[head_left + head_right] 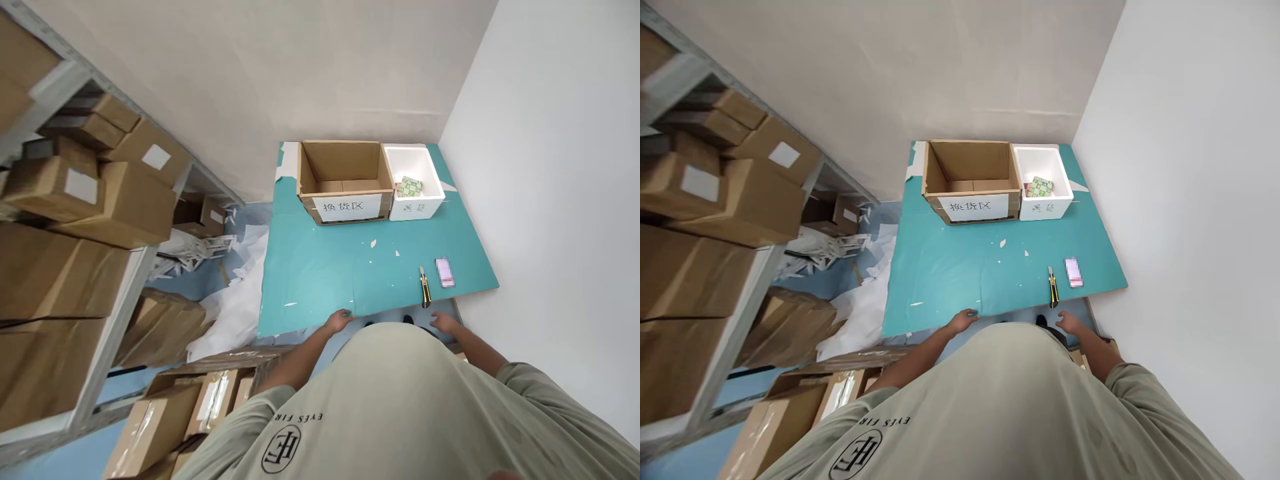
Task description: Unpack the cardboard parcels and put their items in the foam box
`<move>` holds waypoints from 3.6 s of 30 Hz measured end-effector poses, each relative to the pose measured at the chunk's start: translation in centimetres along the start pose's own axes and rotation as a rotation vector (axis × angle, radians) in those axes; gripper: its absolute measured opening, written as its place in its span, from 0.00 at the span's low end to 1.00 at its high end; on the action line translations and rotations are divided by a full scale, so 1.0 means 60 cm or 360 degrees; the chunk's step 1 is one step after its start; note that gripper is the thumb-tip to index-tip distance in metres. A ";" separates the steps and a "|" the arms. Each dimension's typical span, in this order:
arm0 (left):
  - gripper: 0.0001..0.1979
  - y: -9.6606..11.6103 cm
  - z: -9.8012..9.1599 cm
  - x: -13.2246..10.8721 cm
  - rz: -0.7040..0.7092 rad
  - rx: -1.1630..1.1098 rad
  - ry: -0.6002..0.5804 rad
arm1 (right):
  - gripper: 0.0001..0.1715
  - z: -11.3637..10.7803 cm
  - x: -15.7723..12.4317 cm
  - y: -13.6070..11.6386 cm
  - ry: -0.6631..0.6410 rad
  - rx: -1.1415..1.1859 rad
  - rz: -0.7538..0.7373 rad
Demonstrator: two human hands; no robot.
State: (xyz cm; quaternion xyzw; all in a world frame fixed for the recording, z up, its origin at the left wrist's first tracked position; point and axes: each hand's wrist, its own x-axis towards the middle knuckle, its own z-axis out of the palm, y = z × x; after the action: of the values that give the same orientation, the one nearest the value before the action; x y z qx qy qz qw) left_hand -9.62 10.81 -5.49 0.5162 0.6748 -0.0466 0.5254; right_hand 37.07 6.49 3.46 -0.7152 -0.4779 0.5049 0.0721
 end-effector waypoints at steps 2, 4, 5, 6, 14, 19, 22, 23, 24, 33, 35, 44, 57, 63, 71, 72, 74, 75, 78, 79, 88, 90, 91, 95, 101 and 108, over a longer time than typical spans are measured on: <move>0.27 -0.001 0.012 -0.009 -0.0059 -0.0059 0.0038 | 0.19 -0.011 0.024 -0.019 -0.0196 -0.0153 0.0102; 0.26 0.005 0.026 -0.018 -0.0104 -0.0123 0.0078 | 0.16 -0.025 0.048 -0.043 -0.0397 -0.0249 0.0091; 0.26 0.009 0.034 -0.023 -0.0121 -0.0157 0.0100 | 0.14 -0.032 0.061 -0.055 -0.0465 -0.0246 0.0031; 0.26 0.014 0.042 -0.028 -0.0134 -0.0194 0.0122 | 0.13 -0.038 0.074 -0.067 -0.0514 -0.0225 -0.0030; 0.26 0.051 0.096 -0.055 -0.0273 -0.0510 0.0352 | 0.19 -0.057 0.192 -0.134 -0.0515 -0.0051 -0.0292; 0.25 0.045 0.143 -0.085 -0.0453 -0.0791 0.0544 | 0.24 -0.054 0.266 -0.173 -0.0582 -0.0057 -0.0421; 0.27 0.030 0.175 -0.112 -0.0568 -0.0987 0.0691 | 0.27 -0.049 0.306 -0.216 -0.0616 -0.0067 -0.0474; 0.28 0.024 0.184 -0.122 -0.0603 -0.1049 0.0754 | 0.28 -0.046 0.317 -0.234 -0.0629 -0.0063 -0.0491; 0.29 0.017 0.192 -0.133 -0.0635 -0.1110 0.0823 | 0.30 -0.041 0.328 -0.254 -0.0642 -0.0057 -0.0508; 0.28 -0.087 0.216 -0.231 -0.0833 -0.1556 0.1317 | 0.33 0.084 0.338 -0.453 -0.0773 -0.0160 -0.0708; 0.28 -0.125 0.218 -0.252 -0.0884 -0.1604 0.1358 | 0.32 0.134 0.323 -0.484 -0.0805 -0.0189 -0.0740; 0.33 -0.335 0.201 -0.373 -0.0914 -0.1705 0.1469 | 0.31 0.418 0.213 -0.561 -0.0946 -0.0298 -0.0754; 0.30 -0.521 0.223 -0.497 -0.0995 -0.1947 0.1478 | 0.36 0.761 0.066 -0.630 -0.1306 -0.0566 -0.0832; 0.26 -0.540 0.235 -0.488 -0.1203 -0.2088 0.1475 | 0.38 0.867 0.069 -0.665 -0.1387 -0.0777 -0.0895; 0.33 -0.607 0.197 -0.500 -0.1310 -0.1846 0.1440 | 0.36 1.029 0.063 -0.745 -0.1520 -0.1169 -0.1301; 0.34 -0.624 0.186 -0.504 -0.1332 -0.1783 0.1449 | 0.37 1.048 0.060 -0.753 -0.1518 -0.1264 -0.1358; 0.36 -0.662 0.160 -0.512 -0.1388 -0.1644 0.1465 | 0.40 1.084 0.052 -0.766 -0.1530 -0.1442 -0.1502; 0.37 -0.681 0.147 -0.517 -0.1403 -0.1572 0.1477 | 0.42 1.102 0.047 -0.770 -0.1540 -0.1517 -0.1582; 0.41 -0.737 0.112 -0.527 -0.1389 -0.1351 0.1482 | 0.48 1.152 0.031 -0.773 -0.1554 -0.1692 -0.1793; 0.42 -0.756 0.102 -0.529 -0.1370 -0.1264 0.1484 | 0.50 1.168 0.026 -0.771 -0.1543 -0.1745 -0.1843; 0.66 -0.938 0.045 -0.494 -0.1105 -0.0696 0.1386 | 0.70 1.302 0.010 -0.721 -0.1329 -0.2229 -0.2177; 0.70 -0.979 0.041 -0.474 -0.1055 -0.0662 0.1353 | 0.73 1.334 0.020 -0.707 -0.1294 -0.2321 -0.2203; 0.72 -0.998 0.040 -0.463 -0.1027 -0.0665 0.1339 | 0.74 1.349 0.026 -0.701 -0.1290 -0.2359 -0.2212; 0.76 -1.066 0.049 -0.424 -0.1003 -0.0740 0.1290 | 0.79 1.404 0.053 -0.686 -0.1274 -0.2494 -0.2283; 0.75 -1.123 0.106 -0.406 -0.1154 -0.0793 0.1227 | 0.86 1.456 0.079 -0.661 -0.1252 -0.2546 -0.2422; 0.73 -1.133 0.145 -0.404 -0.1182 -0.0750 0.1261 | 0.76 1.463 0.134 -0.647 -0.1184 -0.2442 -0.2261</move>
State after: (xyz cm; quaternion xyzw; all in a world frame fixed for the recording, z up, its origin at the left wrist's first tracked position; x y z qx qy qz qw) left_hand -56.59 -41.59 -23.61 0.0928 0.9473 0.1201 0.2823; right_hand -55.84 -0.07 -21.17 0.0627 -0.9568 0.1022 -0.2648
